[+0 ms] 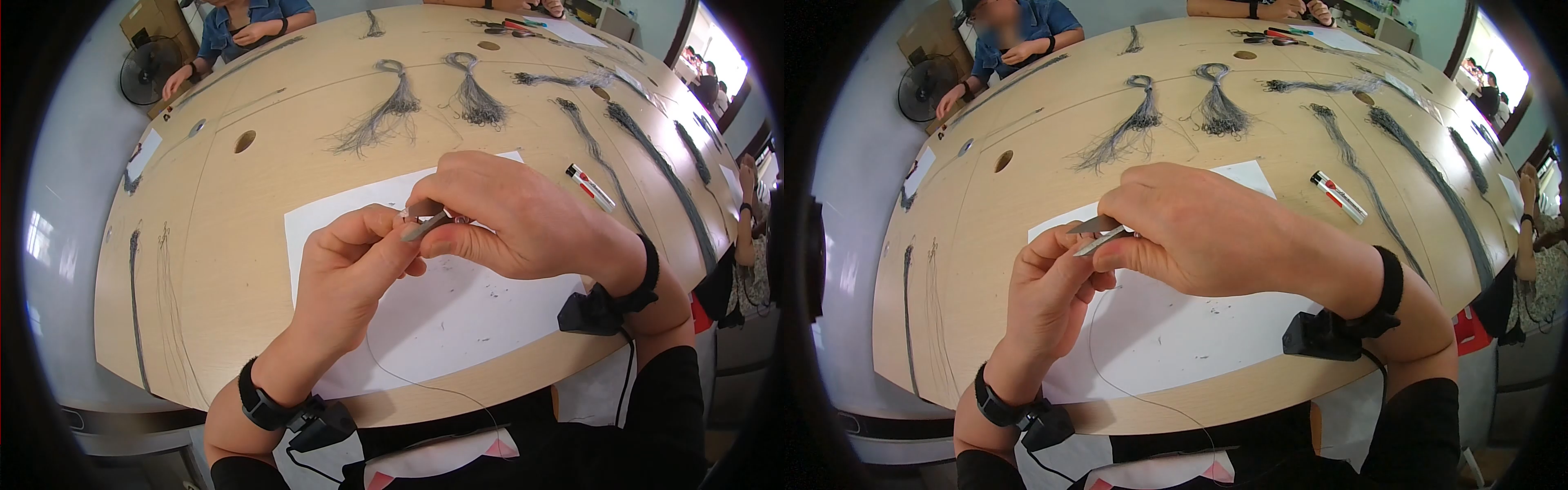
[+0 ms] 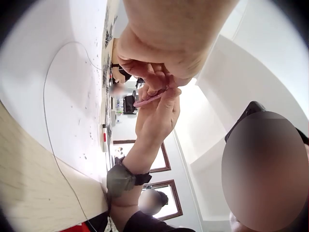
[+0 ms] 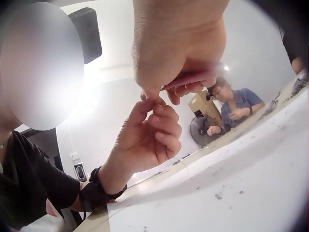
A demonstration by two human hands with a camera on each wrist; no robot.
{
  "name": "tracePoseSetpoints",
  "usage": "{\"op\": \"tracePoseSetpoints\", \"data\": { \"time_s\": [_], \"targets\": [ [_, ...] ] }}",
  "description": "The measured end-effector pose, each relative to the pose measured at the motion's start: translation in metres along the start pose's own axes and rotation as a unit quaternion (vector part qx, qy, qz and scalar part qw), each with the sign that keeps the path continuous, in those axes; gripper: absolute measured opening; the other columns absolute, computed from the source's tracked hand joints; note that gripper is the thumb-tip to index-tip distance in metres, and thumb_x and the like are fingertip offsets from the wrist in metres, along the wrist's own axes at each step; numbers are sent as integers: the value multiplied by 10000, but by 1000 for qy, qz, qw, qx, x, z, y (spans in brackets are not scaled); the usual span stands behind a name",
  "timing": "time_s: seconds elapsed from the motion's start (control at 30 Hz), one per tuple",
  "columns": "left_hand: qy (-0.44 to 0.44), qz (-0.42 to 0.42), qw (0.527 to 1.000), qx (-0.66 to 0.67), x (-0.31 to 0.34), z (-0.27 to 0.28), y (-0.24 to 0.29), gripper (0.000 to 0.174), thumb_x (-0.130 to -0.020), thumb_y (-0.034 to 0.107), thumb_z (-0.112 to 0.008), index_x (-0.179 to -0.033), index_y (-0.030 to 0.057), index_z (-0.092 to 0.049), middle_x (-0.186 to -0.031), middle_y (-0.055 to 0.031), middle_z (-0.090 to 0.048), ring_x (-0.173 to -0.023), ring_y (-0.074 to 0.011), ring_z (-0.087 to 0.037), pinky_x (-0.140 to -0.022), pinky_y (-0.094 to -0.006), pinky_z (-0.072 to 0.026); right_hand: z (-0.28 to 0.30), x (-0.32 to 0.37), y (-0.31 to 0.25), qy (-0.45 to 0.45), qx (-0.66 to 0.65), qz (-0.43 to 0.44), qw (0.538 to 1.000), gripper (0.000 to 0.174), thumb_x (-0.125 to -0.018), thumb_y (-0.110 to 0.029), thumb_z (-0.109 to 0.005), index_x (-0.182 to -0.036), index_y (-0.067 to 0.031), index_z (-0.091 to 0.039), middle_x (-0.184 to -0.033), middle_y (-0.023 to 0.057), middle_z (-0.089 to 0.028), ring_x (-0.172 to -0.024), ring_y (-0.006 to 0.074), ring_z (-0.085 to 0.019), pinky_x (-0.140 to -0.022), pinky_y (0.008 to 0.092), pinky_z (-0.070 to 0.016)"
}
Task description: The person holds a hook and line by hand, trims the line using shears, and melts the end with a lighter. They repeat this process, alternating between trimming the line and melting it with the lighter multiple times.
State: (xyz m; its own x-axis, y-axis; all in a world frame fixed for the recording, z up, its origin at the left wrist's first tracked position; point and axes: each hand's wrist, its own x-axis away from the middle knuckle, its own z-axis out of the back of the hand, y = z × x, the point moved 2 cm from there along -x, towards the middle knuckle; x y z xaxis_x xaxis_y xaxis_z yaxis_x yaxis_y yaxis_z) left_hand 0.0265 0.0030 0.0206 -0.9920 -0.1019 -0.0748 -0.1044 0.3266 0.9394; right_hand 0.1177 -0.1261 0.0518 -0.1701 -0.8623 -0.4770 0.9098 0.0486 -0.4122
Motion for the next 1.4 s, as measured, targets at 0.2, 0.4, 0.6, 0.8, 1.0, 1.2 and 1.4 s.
{"op": "tracePoseSetpoints", "data": {
  "time_s": [0.2,0.4,0.6,0.8,1.0,1.2,1.4],
  "targets": [
    [9,-2,1000,-11,-1,1,-2,75,-788,98,-533,-804,30,-561,-758,-19,-556,-666,-74,-510,-611,-206,-434,0,0,1,2,23,7,1000,283,-762,-321,-509,-835,-47,-500,-637,73,-440,-614,241,-446,-551,320,-372],
    [16,-6,1000,-25,-1,2,-1,72,-785,91,-533,-797,27,-563,-761,-22,-558,-660,-74,-505,-604,-202,-427,4,-1,-5,-22,21,-1,1000,243,-782,-236,-498,-771,6,-505,-672,130,-486,-672,295,-481,-603,351,-394],
    [27,-6,999,-23,-2,2,1,74,-774,93,-549,-799,25,-567,-761,-22,-559,-661,-73,-505,-596,-203,-429,5,0,2,34,-4,-19,999,250,-780,-247,-510,-751,1,-502,-636,111,-487,-609,271,-476,-545,334,-382],
    [40,-26,999,-23,-1,1,-1,73,-771,86,-553,-799,21,-572,-756,-20,-557,-650,-73,-506,-592,-205,-434,8,-1,-9,22,-137,-123,983,128,-750,-128,-550,-805,-17,-516,-635,25,-470,-532,94,-410,-477,217,-338],
    [19,-15,999,-29,1,-2,-2,90,-777,100,-546,-804,18,-574,-747,-25,-560,-638,-78,-510,-593,-206,-427,0,2,-5,62,-156,-93,981,80,-733,-73,-518,-791,-19,-511,-629,23,-463,-533,85,-408,-469,202,-336],
    [42,-9,999,1,0,3,3,118,-780,136,-540,-812,27,-573,-725,-29,-562,-623,-91,-519,-587,-209,-405,7,-1,-4,34,-94,-77,992,237,-720,-213,-563,-752,5,-474,-660,116,-488,-602,259,-467,-532,313,-376],
    [33,-6,999,20,1,0,2,77,-777,104,-541,-789,33,-567,-734,-21,-560,-636,-83,-516,-598,-209,-419,6,-1,-7,-4,-53,-35,998,300,-740,-273,-553,-820,10,-497,-721,133,-485,-704,278,-464,-619,335,-374]
  ]
}}
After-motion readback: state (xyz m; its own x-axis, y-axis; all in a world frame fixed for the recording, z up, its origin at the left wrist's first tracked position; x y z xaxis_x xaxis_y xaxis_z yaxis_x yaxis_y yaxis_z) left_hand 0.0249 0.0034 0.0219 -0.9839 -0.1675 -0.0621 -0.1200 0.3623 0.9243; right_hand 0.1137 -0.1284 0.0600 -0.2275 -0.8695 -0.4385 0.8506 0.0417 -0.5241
